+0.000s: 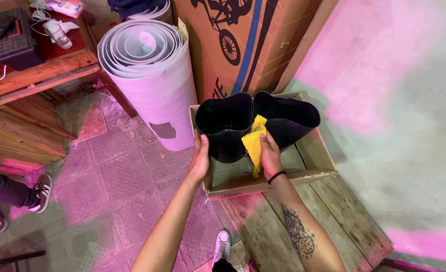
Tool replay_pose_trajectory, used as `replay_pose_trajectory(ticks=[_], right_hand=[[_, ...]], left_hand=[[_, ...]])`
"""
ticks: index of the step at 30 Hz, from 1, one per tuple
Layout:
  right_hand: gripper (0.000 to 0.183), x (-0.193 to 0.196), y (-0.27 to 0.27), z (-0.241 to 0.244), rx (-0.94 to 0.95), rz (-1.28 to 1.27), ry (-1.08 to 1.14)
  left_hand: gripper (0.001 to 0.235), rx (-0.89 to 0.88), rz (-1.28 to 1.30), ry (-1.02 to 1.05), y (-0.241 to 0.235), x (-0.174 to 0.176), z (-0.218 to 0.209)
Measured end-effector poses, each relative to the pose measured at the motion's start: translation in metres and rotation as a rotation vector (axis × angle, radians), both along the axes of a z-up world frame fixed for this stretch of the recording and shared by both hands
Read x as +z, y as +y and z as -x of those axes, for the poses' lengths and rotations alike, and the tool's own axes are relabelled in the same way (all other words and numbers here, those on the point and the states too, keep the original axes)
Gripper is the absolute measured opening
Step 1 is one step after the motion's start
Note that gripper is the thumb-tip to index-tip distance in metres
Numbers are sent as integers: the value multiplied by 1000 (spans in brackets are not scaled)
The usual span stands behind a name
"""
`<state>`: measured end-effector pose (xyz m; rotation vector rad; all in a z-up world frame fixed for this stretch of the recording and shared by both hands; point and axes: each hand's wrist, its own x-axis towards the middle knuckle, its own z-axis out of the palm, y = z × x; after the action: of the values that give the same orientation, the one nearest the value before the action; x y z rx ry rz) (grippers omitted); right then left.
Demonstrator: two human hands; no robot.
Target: The person picks up black plastic nursery pots from a box and wipes both the interior and exterior surfaces with a yellow cloth before placing them on a shelf.
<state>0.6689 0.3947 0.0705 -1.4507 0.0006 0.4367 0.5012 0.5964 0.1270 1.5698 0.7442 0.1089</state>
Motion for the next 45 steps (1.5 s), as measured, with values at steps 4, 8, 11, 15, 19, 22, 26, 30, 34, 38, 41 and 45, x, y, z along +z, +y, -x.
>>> replay_pose_trajectory(ticks=[4, 8, 11, 15, 19, 22, 26, 30, 34, 38, 41, 45], right_hand=[[65, -2, 5, -9, 93, 84, -5], [70, -10, 14, -15, 181, 107, -35], [70, -18, 13, -19, 224, 73, -27], [70, -29, 16, -19, 305, -4, -25], [71, -13, 11, -18, 380, -1, -48], [69, 15, 6, -11, 402, 12, -60], [68, 55, -8, 9, 419, -37, -175], [66, 89, -22, 18, 352, -55, -337], [65, 153, -49, 65, 319, -5, -522], [67, 174, -89, 116, 280, -25, -730], [72, 193, -124, 166, 222, -60, -765], [75, 137, -189, 207, 115, -128, -700]], left_hand=[[106, 99, 54, 22, 12, -46, -37], [112, 288, 219, -156, 3, -34, -58], [115, 348, 327, -168, 1, -27, -63], [116, 340, 373, -133, 24, -116, -66], [106, 229, 235, -76, -1, -24, -38], [103, 150, 151, -82, -1, -13, -26], [98, -20, -89, -205, 1, 0, -1], [103, -78, -261, -479, -4, 37, 27], [130, -155, -470, -532, -17, 54, 54], [135, -229, -766, -700, -47, 61, 92], [131, -237, -902, -846, -70, 56, 123], [132, -226, -928, -1012, -105, 32, 161]])
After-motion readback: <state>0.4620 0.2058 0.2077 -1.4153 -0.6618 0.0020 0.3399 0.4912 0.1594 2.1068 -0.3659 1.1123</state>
